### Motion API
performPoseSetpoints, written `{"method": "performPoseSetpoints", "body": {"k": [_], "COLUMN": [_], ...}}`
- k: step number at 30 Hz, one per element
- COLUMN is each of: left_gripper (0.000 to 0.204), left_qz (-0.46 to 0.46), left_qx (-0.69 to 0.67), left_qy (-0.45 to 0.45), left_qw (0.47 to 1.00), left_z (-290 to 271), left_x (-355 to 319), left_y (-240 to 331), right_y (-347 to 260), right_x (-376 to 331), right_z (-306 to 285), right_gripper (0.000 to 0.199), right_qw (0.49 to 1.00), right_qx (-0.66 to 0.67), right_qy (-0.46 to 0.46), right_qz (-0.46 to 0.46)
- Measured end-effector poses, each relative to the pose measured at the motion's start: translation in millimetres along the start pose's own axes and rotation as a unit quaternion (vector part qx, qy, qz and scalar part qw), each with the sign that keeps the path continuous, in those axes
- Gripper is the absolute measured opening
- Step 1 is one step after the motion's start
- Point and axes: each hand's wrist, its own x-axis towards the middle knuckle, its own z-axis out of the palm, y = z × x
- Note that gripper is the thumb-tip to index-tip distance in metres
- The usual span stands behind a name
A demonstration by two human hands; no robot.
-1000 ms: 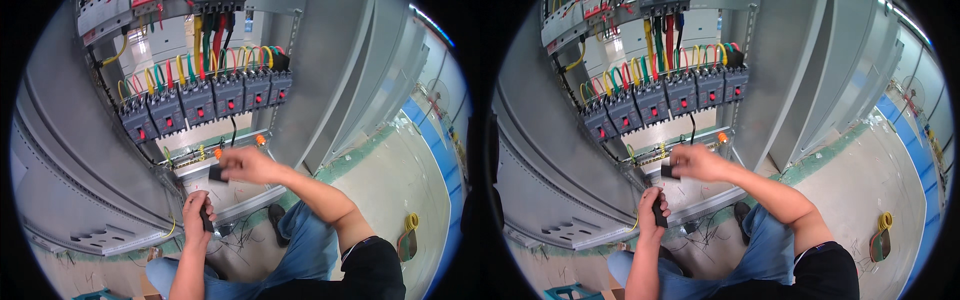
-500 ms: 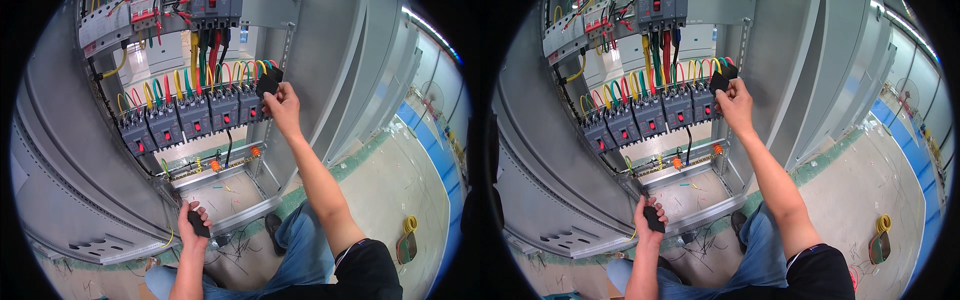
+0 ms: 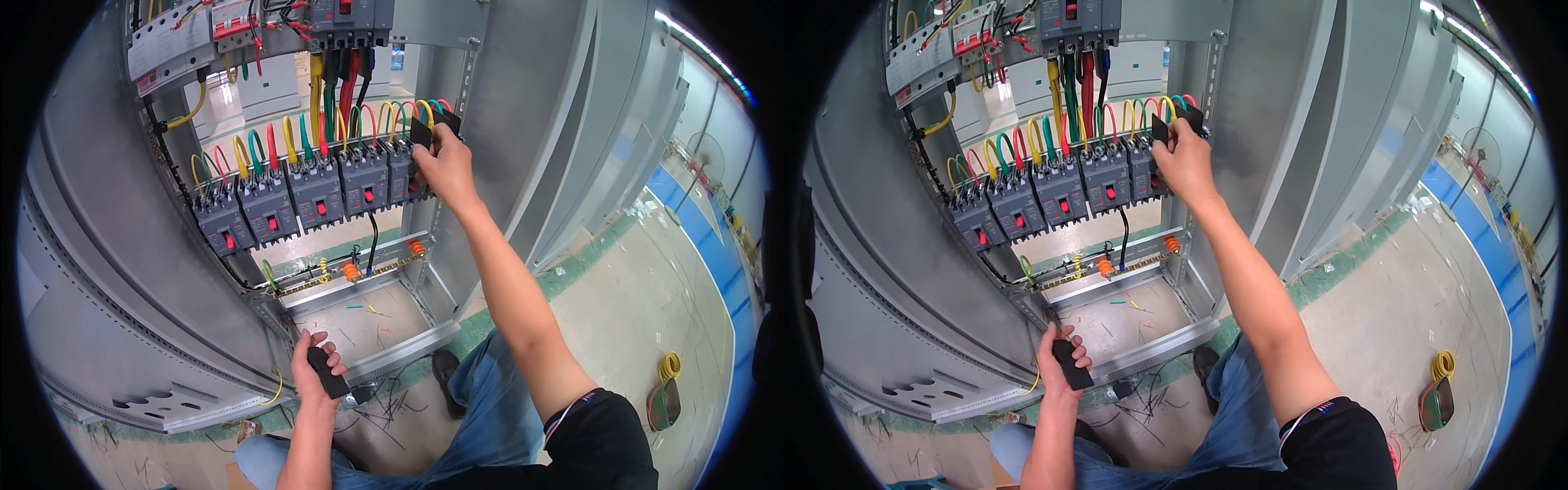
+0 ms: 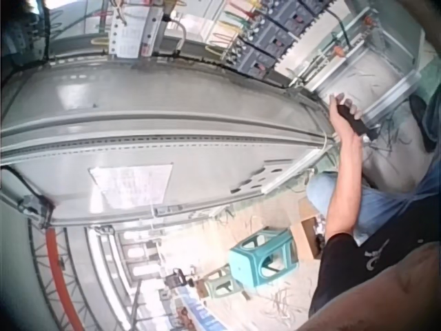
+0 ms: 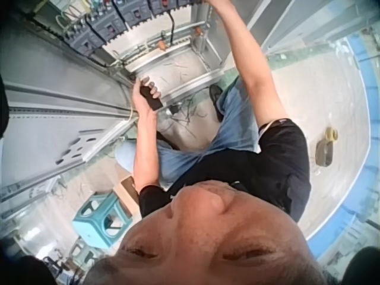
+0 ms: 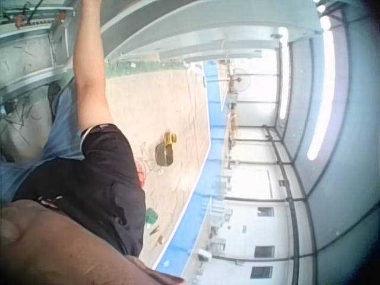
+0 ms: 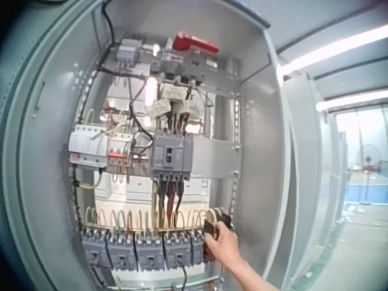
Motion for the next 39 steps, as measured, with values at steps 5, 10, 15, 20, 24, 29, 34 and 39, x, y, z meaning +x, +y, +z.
{"method": "performPoseSetpoints", "body": {"k": [5, 10, 15, 20, 24, 29, 34, 39], "left_gripper": [0.036, 0.037, 0.037, 0.036, 0.035, 0.035, 0.038, 0.037], "left_qz": [0.003, 0.005, 0.0, 0.016, 0.013, 0.012, 0.081, 0.159], "left_qx": [-0.014, -0.004, -0.003, -0.012, -0.016, -0.018, -0.02, -0.098], "left_qy": [-0.004, 0.005, -0.017, -0.009, -0.022, -0.001, -0.014, -0.064], "left_qw": [1.0, 1.0, 1.0, 1.0, 1.0, 1.0, 0.996, 0.98], "left_z": [-1, -2, 6, 2, 8, -8, 4, -7], "left_x": [-5, -11, -6, -15, -13, -14, -15, -52], "left_y": [2, 8, 2, 10, 9, 17, 45, 84], "right_y": [-46, -70, -26, -48, -24, -12, 7, 44], "right_x": [-14, -3, 62, 30, 55, 62, -77, -264], "right_z": [-45, -22, 40, 7, 20, 63, 58, 139], "right_gripper": [0.036, 0.044, 0.052, 0.053, 0.051, 0.038, 0.015, 0.02], "right_qw": [0.963, 0.867, 0.891, 0.872, 0.879, 0.883, 0.954, 0.842], "right_qx": [-0.004, 0.158, -0.086, 0.049, -0.034, -0.082, 0.184, 0.079], "right_qy": [0.192, 0.309, 0.288, 0.303, 0.296, 0.274, 0.048, -0.511], "right_qz": [-0.19, -0.356, -0.34, -0.381, -0.373, -0.374, -0.231, -0.154]}}
